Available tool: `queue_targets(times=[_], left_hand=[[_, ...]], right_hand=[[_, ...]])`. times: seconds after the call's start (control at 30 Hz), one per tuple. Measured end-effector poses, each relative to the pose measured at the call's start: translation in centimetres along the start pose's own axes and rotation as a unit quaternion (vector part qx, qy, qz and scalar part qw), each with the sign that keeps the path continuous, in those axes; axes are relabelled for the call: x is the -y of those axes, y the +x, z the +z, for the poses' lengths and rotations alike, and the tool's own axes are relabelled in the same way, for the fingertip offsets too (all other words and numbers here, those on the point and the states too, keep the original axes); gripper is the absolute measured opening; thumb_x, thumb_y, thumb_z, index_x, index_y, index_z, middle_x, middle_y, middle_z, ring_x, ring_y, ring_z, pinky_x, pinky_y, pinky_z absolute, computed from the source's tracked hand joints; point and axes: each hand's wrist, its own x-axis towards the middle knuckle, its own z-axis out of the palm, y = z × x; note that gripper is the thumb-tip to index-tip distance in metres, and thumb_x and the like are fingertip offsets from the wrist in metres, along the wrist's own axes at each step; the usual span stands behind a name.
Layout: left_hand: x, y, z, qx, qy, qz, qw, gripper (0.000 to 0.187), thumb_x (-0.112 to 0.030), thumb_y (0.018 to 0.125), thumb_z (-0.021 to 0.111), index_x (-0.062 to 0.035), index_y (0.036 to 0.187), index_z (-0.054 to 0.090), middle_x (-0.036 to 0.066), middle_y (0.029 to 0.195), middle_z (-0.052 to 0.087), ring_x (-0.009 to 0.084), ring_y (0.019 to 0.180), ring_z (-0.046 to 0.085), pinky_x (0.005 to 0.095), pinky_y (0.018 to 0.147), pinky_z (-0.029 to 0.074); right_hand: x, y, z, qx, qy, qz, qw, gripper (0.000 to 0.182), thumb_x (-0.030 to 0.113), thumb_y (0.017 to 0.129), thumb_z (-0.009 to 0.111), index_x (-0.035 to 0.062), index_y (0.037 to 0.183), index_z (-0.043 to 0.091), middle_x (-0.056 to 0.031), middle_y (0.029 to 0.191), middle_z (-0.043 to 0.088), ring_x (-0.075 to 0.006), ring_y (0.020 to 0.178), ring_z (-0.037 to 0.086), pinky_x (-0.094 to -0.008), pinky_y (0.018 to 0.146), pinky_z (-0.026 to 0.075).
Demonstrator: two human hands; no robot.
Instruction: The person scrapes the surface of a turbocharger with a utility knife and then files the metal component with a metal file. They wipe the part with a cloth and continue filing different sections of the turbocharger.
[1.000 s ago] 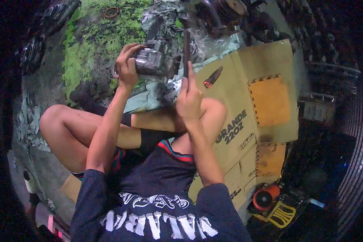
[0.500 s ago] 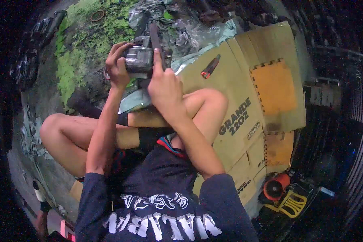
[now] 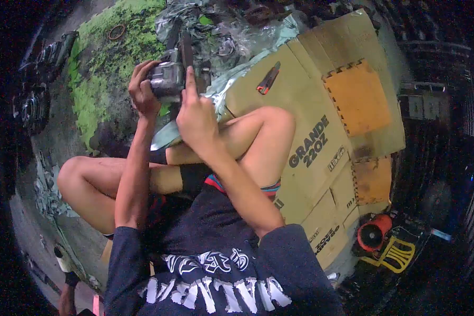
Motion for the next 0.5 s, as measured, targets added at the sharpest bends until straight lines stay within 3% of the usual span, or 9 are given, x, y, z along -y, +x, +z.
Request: queue_targets(times=[0.1, 0.13, 0.3, 0.43, 0.5], left_hand=[[-0.2, -0.4, 0.0, -0.02, 0.022, 0.014, 0.999, 0.05, -0.022, 0.087, 0.042, 0.0056, 0.112, 0.076, 0.027, 0.118, 0.071, 0.0412, 0.114, 0.069, 0.0451, 0.105, 0.051], [0.0, -0.4, -0.1, -0.016, 0.015, 0.011, 1.0, 0.05, -0.023, 0.086, 0.043, 0.0054, 0.112, 0.076, 0.027, 0.119, 0.07, 0.0419, 0.115, 0.068, 0.0457, 0.106, 0.051], [-0.8, -0.6, 0.0, 0.01, 0.012, 0.013, 1.0, 0.05, -0.023, 0.086, 0.043, 0.0054, 0.111, 0.075, 0.027, 0.118, 0.07, 0.041, 0.114, 0.067, 0.0462, 0.106, 0.05], [-0.3, -0.3, 0.2, -0.005, 0.017, 0.012, 1.0, 0.05, -0.024, 0.085, 0.043, 0.0064, 0.11, 0.075, 0.026, 0.117, 0.07, 0.0393, 0.113, 0.068, 0.0464, 0.105, 0.051], [0.4, 0.0, 0.0, -0.014, 0.007, -0.005, 1.0, 0.049, -0.024, 0.085, 0.043, 0.0062, 0.109, 0.075, 0.026, 0.117, 0.07, 0.0395, 0.114, 0.068, 0.0466, 0.105, 0.051]], right_hand=[[0.4, -2.3, 0.2, 0.003, 0.048, 0.029, 0.998, 0.066, 0.01, 0.107, 0.053, 0.001, 0.167, 0.028, -0.0333, 0.07, 0.065, -0.0538, 0.069, 0.068, -0.0631, 0.064, 0.049], [0.5, -2.9, 0.1, -0.001, 0.059, 0.048, 0.997, 0.062, 0.006, 0.107, 0.052, 0.0026, 0.166, 0.033, -0.0327, 0.07, 0.062, -0.0512, 0.069, 0.068, -0.0557, 0.063, 0.05], [-0.2, -1.7, 0.2, -0.007, 0.01, 0.04, 0.999, 0.062, 0.009, 0.107, 0.053, 0.0018, 0.165, 0.034, -0.0345, 0.072, 0.063, -0.0524, 0.07, 0.068, -0.0598, 0.066, 0.049], [-0.6, -0.3, -0.7, -0.004, 0.019, 0.031, 0.999, 0.061, 0.013, 0.107, 0.055, 0.0079, 0.165, 0.038, -0.0329, 0.072, 0.065, -0.0528, 0.07, 0.067, -0.0619, 0.067, 0.049], [-1.1, -0.3, -2.2, -0.047, -0.063, -0.011, 0.997, 0.06, 0.016, 0.108, 0.055, 0.0123, 0.166, 0.039, -0.0323, 0.077, 0.067, -0.0523, 0.075, 0.069, -0.0611, 0.069, 0.053]])
